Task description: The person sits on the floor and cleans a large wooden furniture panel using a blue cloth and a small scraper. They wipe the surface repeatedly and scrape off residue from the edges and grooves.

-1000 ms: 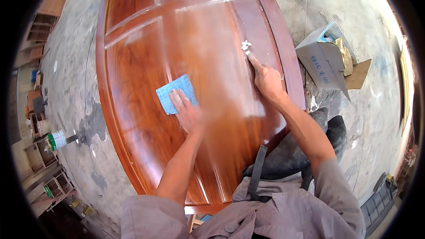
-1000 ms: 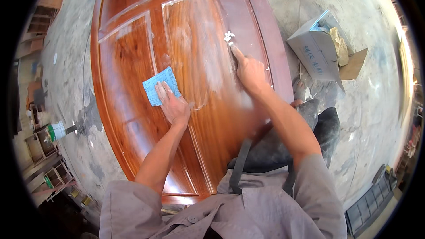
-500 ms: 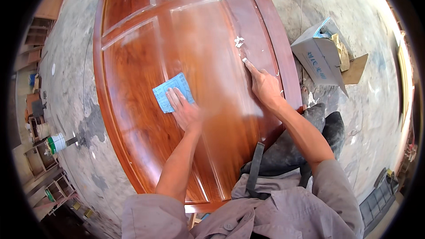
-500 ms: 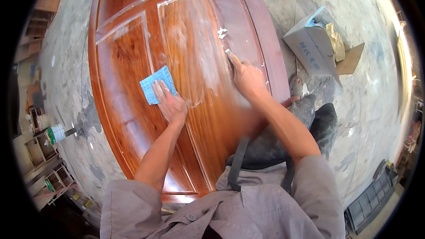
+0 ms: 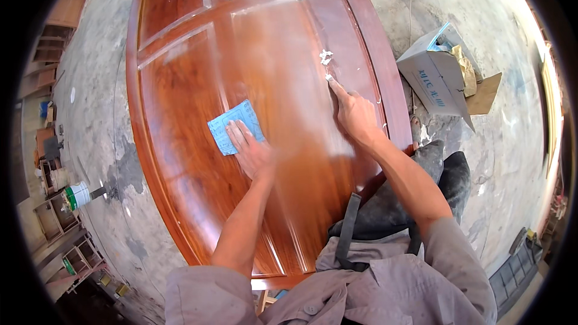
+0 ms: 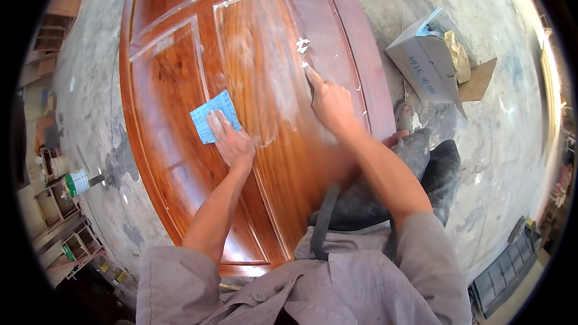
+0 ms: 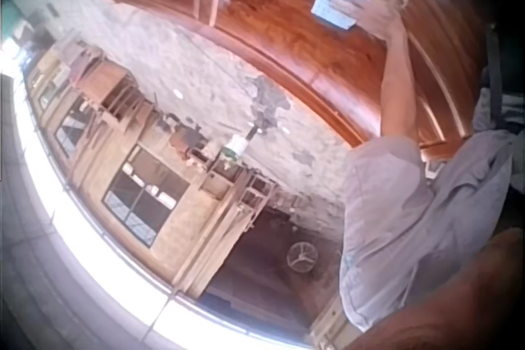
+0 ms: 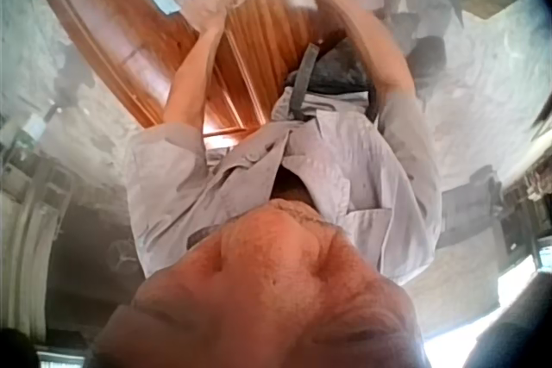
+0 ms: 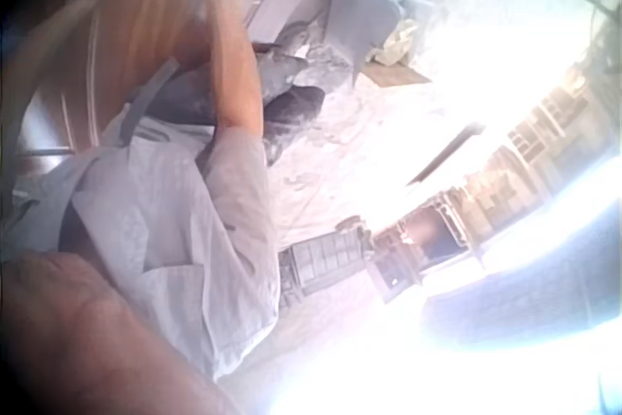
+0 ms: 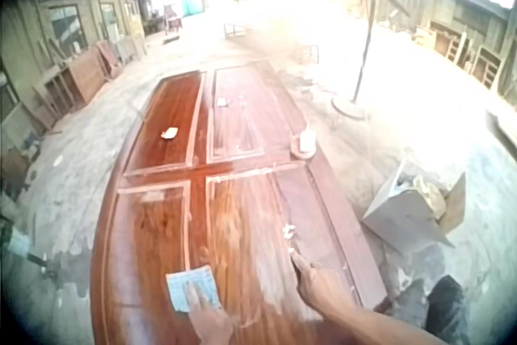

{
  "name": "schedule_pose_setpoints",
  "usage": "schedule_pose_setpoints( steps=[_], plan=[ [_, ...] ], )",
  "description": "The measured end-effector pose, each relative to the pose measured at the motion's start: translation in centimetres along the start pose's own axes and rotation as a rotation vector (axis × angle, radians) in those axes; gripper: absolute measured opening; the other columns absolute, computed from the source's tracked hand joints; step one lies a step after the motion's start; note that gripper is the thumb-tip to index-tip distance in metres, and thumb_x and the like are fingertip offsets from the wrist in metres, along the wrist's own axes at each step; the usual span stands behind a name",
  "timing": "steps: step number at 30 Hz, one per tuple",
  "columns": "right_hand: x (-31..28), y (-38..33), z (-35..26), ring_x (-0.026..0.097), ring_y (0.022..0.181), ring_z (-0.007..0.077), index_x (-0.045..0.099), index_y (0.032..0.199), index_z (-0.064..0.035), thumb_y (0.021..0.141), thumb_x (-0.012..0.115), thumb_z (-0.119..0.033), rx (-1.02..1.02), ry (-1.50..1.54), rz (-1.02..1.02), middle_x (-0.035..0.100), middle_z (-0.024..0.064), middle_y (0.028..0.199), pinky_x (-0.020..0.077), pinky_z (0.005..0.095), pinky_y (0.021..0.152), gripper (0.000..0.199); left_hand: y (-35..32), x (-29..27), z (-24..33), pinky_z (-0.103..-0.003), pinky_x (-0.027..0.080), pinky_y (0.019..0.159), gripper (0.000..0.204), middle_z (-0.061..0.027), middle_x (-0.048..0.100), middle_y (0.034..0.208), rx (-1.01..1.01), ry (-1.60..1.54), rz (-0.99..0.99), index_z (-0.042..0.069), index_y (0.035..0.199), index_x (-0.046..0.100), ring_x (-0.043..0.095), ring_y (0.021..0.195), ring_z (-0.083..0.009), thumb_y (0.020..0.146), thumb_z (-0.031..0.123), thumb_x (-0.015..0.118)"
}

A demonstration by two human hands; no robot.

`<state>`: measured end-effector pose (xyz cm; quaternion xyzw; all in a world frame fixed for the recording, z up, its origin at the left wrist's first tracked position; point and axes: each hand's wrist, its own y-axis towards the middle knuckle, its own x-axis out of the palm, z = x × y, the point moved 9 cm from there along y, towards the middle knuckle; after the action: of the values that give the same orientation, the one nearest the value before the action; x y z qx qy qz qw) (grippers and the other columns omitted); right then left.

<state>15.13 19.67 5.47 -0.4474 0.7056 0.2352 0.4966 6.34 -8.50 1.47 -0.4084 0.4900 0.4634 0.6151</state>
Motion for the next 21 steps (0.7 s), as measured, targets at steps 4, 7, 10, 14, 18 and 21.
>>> schedule_pose_setpoints(
  steps=[4,7,10,14,18,21],
  plan=[
    [0.2,0.2,0.4,0.070,0.074,0.0471,0.061,0.149,-0.0230,0.100,0.056,-0.010,-0.021,-0.017,0.017,0.069,0.0261,0.088,0.0558,0.0560,0.068,0.050,-0.2,0.2,-0.1,-0.045,0.038,0.124,0.080,-0.0146,0.017,0.178,0.006,-0.014,0.006,-0.002,0.167,0.023,0.011,0.166,-0.0296,0.097,0.014,0.057],
    [0.4,-0.7,0.2,0.069,0.073,0.0468,0.061,0.149,-0.0253,0.101,0.056,-0.010,-0.010,-0.013,0.016,0.069,0.0254,0.088,0.0560,0.0557,0.068,0.050,-0.3,-0.2,-0.5,-0.044,0.040,0.122,0.079,-0.0145,0.017,0.178,-0.036,-0.011,-0.060,-0.002,0.167,0.023,0.011,0.166,-0.0295,0.097,0.015,0.057],
    [0.1,0.8,-0.1,0.071,0.077,0.0473,0.060,0.149,-0.0207,0.102,0.056,-0.011,-0.004,0.008,0.028,0.070,0.0279,0.092,0.0561,0.0552,0.071,0.048,0.0,-0.4,0.3,-0.043,0.041,0.121,0.080,-0.0142,0.016,0.178,0.007,0.013,0.042,-0.002,0.167,0.022,0.011,0.166,-0.0296,0.098,0.016,0.057],
    [0.7,-0.7,0.2,0.069,0.074,0.0473,0.061,0.148,-0.0252,0.100,0.056,-0.009,0.004,-0.025,0.012,0.069,0.0262,0.088,0.0560,0.0561,0.069,0.051,0.1,-0.9,0.2,-0.046,0.029,0.129,0.079,-0.0203,0.020,0.176,-0.039,-0.115,-0.035,-0.004,0.166,0.024,0.014,0.164,-0.0352,0.097,0.008,0.059],
    [0.4,1.2,0.2,0.070,0.073,0.0463,0.062,0.148,-0.0292,0.099,0.057,-0.008,-0.003,-0.019,0.089,0.068,0.0240,0.084,0.0561,0.0566,0.068,0.053,-0.1,-0.7,0.3,-0.046,0.030,0.129,0.080,-0.0190,0.019,0.177,-0.042,-0.108,-0.037,-0.003,0.166,0.024,0.013,0.165,-0.0339,0.096,0.009,0.061],
    [0.5,1.5,1.0,0.070,0.073,0.0461,0.062,0.149,-0.0303,0.099,0.057,-0.008,-0.019,-0.025,0.108,0.068,0.0235,0.083,0.0562,0.0564,0.068,0.054,-0.2,-0.7,0.9,-0.046,0.030,0.128,0.081,-0.0188,0.018,0.177,-0.034,-0.099,-0.045,-0.003,0.166,0.024,0.013,0.165,-0.0335,0.096,0.008,0.063]
  ],
)
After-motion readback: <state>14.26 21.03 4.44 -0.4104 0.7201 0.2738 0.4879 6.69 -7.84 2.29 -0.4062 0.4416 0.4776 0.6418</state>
